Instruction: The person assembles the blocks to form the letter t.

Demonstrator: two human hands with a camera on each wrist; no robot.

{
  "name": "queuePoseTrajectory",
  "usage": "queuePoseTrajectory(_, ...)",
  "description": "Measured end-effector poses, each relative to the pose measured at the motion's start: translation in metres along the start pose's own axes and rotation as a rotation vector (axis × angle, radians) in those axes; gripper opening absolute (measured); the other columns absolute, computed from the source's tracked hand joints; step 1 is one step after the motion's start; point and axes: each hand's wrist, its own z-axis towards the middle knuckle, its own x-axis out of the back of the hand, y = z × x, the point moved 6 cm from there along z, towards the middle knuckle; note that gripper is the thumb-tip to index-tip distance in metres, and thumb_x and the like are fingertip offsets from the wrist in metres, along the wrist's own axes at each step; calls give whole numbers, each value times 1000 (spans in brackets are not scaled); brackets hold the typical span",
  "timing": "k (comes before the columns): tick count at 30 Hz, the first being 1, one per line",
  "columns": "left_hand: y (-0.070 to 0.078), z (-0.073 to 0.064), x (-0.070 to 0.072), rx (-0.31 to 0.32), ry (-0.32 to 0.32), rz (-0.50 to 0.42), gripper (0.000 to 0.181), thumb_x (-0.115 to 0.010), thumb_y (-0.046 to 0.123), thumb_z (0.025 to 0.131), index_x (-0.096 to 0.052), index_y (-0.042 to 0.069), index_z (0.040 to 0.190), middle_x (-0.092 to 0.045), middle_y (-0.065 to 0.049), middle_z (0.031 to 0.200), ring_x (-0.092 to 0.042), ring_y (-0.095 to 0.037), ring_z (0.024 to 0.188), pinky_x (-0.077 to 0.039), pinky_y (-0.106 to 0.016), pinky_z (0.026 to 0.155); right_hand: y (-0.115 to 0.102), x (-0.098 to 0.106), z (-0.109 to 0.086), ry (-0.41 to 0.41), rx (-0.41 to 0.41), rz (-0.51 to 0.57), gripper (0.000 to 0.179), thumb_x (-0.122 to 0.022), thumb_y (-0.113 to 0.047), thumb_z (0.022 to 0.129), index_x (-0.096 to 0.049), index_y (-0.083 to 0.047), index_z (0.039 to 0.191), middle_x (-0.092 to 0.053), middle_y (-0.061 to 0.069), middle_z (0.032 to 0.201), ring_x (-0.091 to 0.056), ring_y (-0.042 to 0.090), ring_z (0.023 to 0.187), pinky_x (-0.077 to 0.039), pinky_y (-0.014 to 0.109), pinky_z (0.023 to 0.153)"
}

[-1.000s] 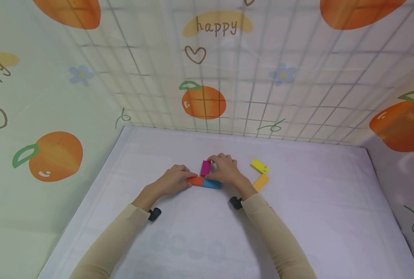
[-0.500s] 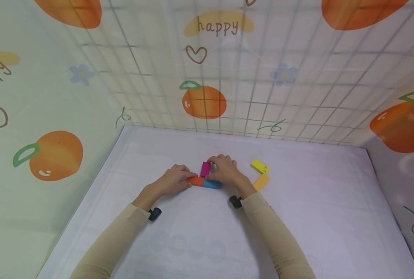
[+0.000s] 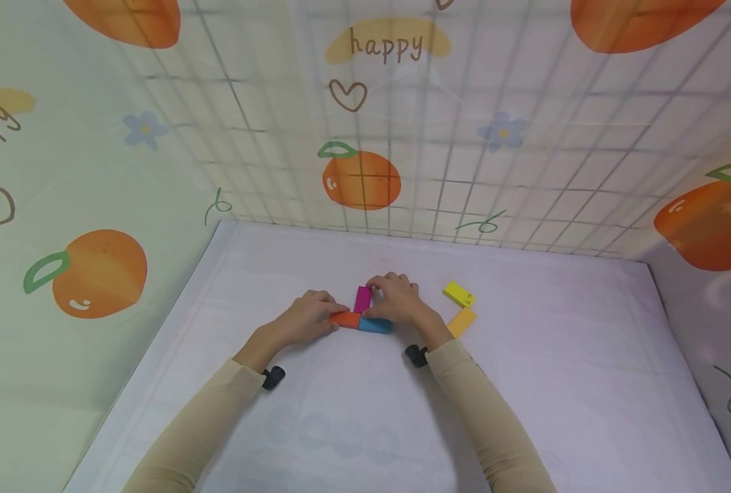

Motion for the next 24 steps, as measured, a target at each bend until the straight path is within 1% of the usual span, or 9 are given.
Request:
queuePoseTrajectory(6,0,0,-1,-2,0,-2,41,-71,29,95,-66,23,135,-59,-2,120,-50,-22,112,-44,-41,91,1,0,-1,3,0,0,62,-82,-39,81,-60,-16,134,-57,8,128,-45,32,120,-35,59,95)
queuePoseTrajectory(15,0,1,-1,-4,0,16,41,-70,30,95,-65,24,135,-59,-1,121,-49,-22,113,-44,-40,91,2,-1,-1,12,9,-2,61,-81,-39,82,-60,-16,134,-57,8,127,-45,31,118,-36,57,94)
queuePoseTrajectory(20,-2,2,-2,4,-6,6,41,-70,31,96,-65,24,136,-58,-2,122,-49,-23,115,-44,-42,92,1,3,-3,10,25,14,65,-79,-40,83,-58,-13,138,-57,9,129,-45,32,119,-36,59,94)
queuePoseTrajectory(24,-4,3,-4,16,-18,14,42,-69,32,96,-64,25,137,-58,-1,123,-47,-23,117,-44,-43,94,1,10,-9,31,28,46,64,-78,-38,85,-57,-11,139,-57,11,129,-45,32,120,-36,60,96)
